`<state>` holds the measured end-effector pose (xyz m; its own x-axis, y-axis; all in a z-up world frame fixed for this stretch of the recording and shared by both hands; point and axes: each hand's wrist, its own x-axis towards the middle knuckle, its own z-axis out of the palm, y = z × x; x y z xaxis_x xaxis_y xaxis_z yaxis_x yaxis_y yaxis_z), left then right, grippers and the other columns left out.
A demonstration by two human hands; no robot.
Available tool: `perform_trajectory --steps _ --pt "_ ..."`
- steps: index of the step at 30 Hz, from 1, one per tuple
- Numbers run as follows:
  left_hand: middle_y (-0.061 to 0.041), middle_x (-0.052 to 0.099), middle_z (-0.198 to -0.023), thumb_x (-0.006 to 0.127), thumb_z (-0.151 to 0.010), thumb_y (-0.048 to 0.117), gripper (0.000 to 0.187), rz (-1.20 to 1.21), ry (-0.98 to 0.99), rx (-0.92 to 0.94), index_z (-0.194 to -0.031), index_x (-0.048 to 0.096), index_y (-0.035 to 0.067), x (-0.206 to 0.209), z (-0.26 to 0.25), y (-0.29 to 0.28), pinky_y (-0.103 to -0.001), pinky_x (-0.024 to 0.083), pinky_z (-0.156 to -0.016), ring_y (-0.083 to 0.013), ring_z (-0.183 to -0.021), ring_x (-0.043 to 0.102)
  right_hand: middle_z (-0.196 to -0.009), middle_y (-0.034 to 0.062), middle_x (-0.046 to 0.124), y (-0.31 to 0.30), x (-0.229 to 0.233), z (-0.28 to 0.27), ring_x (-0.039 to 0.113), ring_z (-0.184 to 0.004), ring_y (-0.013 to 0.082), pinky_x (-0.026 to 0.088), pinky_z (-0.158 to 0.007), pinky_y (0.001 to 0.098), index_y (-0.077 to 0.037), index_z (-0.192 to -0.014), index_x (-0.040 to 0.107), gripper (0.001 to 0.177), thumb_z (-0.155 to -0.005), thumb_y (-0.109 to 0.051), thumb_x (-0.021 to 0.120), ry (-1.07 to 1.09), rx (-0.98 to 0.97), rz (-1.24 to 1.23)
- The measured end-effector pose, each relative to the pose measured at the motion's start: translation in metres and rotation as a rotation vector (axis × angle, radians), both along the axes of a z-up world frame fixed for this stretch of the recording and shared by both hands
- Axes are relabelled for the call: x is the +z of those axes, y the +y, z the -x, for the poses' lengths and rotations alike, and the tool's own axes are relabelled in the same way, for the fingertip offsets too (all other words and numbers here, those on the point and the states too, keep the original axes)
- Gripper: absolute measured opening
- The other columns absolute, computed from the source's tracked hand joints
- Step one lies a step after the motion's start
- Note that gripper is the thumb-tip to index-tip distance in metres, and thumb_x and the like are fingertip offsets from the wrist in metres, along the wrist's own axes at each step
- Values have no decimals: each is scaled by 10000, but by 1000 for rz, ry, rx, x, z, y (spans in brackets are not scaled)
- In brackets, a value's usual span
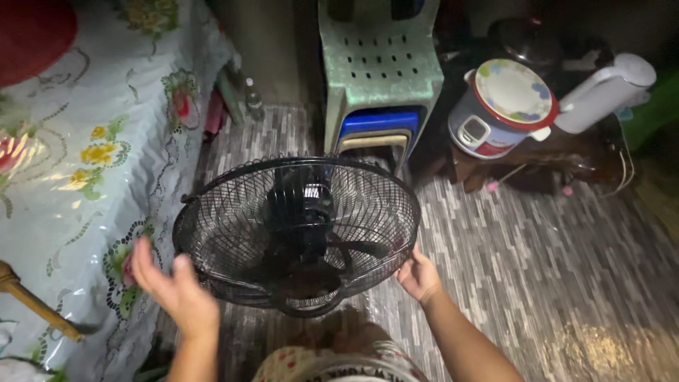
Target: The person assembles a black table fan by attaching the fan blades to the motor hub and then securing the front wire cage. The person uses a white cloth to wipe the fan parts before assembly.
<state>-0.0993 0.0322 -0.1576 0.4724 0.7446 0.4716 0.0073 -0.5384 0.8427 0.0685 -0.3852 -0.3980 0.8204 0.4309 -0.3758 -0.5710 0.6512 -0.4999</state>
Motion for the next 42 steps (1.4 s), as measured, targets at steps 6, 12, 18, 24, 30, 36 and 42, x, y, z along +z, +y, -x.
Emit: perform_trajectory --steps 6,12,18,24,30,36,42 --pt "-193 541 -1443 871 -728 447 703 -789 181 -474 -1307 633 128 127 -69 -80 -691 273 -1171 -414 -1430 433 -1401 121 616 13 22 4 577 -1261 321 440 -1044 544 -84 -1396 544 680 -1006 -620 390 30 158 -124" --pt "-234 556 -1326 834 -267 766 1201 -881 334 -376 -1267 655 125 171 -121 -123 -843 189 -995 -466 -1291 422 -1523 127 522 17 35 -9 508 -1349 355 373 -1103 585 -96 -1488 453 922 -891 -788 325 50 431 -297" --pt "-186 606 -1243 872 -343 751 1139 -815 566 -387 -1279 646 142 159 -126 -126 -751 242 -1037 -412 -1220 507 -1559 140 473 7 15 -21 456 -1415 366 324 -1155 612 -98 -1538 396 1003 -850 -826 357 61 562 -377" --pt "-198 610 -1224 879 -310 772 1151 -820 601 -353 -1246 652 142 160 -128 -129 -738 261 -1018 -412 -1188 517 -1565 167 464 1 11 -28 453 -1413 381 311 -1174 595 -75 -1548 393 889 -929 -712 426 70 546 -328" --pt "-187 608 -1210 898 -325 729 1128 -802 555 -340 -1245 647 126 170 -132 -133 -733 282 -1022 -406 -1196 518 -1570 151 458 12 50 -27 440 -1416 382 298 -1164 603 -84 -1540 396 893 -935 -738 333 121 484 -271" --pt "-184 612 -1315 905 -349 495 1011 -1053 347 -389 -1228 647 65 144 -140 -160 -747 257 -1055 -391 -1313 500 -1532 109 497 28 75 -14 449 -1384 368 314 -1119 584 -150 -1513 429 961 -860 -821 211 223 357 -82" --pt "-153 654 -1259 693 -825 110 436 -1199 295 -828 -1233 643 -38 27 -196 -260 -633 309 -1229 -318 -1284 601 -1399 70 587 27 39 2 571 -1232 265 481 -993 438 -117 -1498 442 662 -1013 -567 431 14 142 80"
